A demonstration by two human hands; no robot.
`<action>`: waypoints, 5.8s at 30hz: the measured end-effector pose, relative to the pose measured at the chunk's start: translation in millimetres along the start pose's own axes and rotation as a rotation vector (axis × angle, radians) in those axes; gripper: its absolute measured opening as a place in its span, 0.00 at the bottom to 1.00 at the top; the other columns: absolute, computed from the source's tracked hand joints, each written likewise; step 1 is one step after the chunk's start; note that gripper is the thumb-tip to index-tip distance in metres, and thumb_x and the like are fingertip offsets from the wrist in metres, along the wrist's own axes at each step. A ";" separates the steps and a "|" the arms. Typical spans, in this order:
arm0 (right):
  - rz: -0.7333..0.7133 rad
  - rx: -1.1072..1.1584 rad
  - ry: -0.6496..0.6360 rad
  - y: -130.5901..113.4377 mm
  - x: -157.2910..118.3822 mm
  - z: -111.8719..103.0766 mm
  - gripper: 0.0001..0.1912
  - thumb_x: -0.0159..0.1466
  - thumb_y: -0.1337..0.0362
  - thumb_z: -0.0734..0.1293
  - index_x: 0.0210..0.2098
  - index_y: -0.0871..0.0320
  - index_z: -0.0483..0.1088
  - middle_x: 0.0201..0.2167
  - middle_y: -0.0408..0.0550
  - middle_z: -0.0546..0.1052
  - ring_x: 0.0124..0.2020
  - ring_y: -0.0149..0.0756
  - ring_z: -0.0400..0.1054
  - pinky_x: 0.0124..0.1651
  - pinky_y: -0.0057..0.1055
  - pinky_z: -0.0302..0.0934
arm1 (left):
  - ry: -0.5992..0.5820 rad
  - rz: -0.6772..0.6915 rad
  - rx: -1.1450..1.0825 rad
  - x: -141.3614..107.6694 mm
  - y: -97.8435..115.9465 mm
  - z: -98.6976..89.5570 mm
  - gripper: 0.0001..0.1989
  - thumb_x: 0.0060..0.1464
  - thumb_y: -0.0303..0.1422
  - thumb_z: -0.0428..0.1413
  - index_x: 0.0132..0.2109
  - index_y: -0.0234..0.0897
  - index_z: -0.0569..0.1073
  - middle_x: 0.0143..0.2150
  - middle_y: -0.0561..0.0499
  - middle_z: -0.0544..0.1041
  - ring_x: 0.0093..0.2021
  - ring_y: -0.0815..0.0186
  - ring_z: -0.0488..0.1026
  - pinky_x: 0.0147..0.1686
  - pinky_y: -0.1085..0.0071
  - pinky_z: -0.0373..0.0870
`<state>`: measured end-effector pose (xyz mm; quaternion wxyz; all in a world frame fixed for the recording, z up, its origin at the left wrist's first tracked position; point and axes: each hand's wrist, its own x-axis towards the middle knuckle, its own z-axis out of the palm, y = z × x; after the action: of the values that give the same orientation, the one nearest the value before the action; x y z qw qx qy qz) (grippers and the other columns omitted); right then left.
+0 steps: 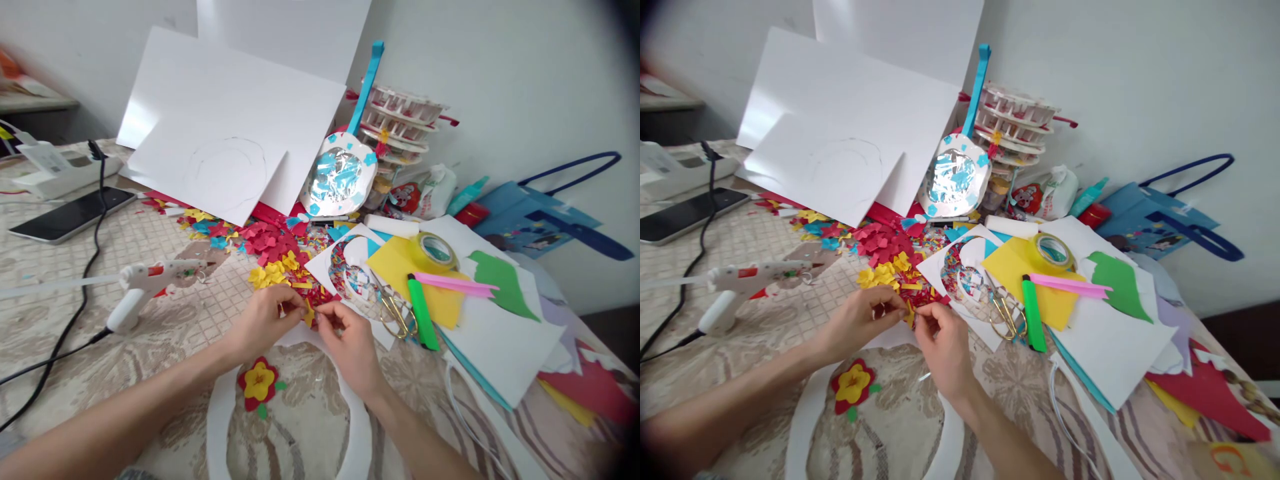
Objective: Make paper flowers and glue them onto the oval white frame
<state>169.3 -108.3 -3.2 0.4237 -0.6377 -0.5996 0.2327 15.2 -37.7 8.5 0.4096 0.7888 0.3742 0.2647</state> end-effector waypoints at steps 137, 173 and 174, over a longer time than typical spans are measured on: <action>0.281 0.460 -0.313 4.5 4.5 -8.7 0.05 0.59 0.65 0.64 0.28 0.59 0.66 0.23 0.39 0.69 0.24 0.28 0.63 0.28 0.25 0.57 | -0.202 0.235 0.204 -2.8 1.5 -3.1 0.06 0.57 0.26 0.46 0.35 0.34 0.67 0.29 0.53 0.70 0.27 0.70 0.65 0.29 0.74 0.61; 0.313 0.518 -0.307 1.3 5.6 -9.8 0.11 0.60 0.57 0.66 0.30 0.60 0.68 0.22 0.40 0.70 0.23 0.27 0.63 0.28 0.24 0.58 | -0.314 -0.093 -0.230 1.7 -8.9 -6.0 0.14 0.57 0.40 0.50 0.33 0.32 0.72 0.25 0.54 0.70 0.24 0.73 0.63 0.22 0.77 0.60; 0.320 0.522 -0.303 1.1 5.5 -9.7 0.11 0.59 0.57 0.67 0.29 0.60 0.68 0.22 0.41 0.70 0.23 0.27 0.62 0.27 0.24 0.58 | -0.322 -0.100 -0.252 1.8 -9.6 -6.2 0.14 0.57 0.40 0.50 0.34 0.32 0.72 0.25 0.53 0.70 0.24 0.73 0.64 0.23 0.77 0.61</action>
<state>178.8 -105.5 2.2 0.4371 -0.5519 -0.4684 0.5337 8.3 -29.8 3.9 0.5720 0.7440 0.3064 0.1593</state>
